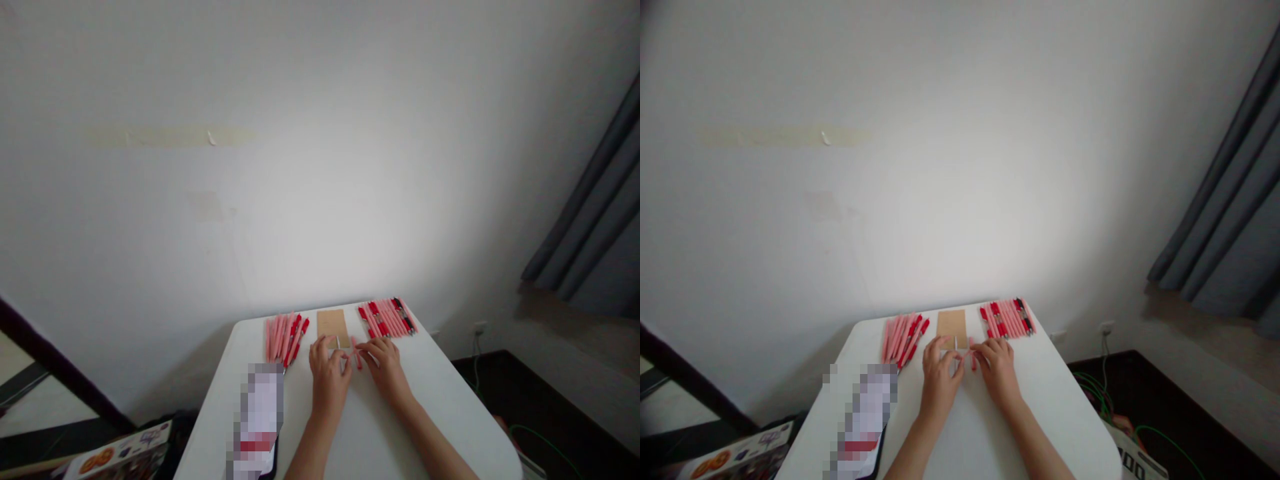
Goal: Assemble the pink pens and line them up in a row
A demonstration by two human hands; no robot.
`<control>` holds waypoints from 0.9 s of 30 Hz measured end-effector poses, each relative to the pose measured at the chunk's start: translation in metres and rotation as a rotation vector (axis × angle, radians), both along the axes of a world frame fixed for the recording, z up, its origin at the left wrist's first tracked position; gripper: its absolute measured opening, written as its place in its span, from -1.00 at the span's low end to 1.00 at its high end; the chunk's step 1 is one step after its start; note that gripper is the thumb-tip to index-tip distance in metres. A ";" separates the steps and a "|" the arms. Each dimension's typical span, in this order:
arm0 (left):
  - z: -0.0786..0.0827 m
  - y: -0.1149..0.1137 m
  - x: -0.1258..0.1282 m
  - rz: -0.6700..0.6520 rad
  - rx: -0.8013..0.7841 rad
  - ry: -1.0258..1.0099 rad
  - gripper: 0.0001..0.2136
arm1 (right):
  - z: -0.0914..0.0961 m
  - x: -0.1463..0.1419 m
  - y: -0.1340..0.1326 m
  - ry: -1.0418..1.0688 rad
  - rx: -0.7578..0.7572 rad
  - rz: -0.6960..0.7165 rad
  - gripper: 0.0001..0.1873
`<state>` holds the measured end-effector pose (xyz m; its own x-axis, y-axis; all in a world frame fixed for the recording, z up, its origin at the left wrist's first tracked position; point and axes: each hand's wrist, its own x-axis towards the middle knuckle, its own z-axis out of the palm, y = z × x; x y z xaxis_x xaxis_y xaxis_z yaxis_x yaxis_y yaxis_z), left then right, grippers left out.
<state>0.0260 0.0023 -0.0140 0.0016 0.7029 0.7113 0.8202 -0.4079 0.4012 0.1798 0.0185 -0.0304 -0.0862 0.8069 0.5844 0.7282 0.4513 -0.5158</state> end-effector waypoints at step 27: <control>-0.003 0.006 -0.003 -0.058 0.009 -0.019 -0.88 | -0.001 -0.001 0.002 0.044 -0.022 0.037 -0.87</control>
<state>0.0229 0.0080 -0.0173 0.0280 0.6957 0.7178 0.7874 -0.4578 0.4129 0.1791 0.0203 -0.0315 -0.0908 0.8164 0.5703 0.6878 0.4656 -0.5570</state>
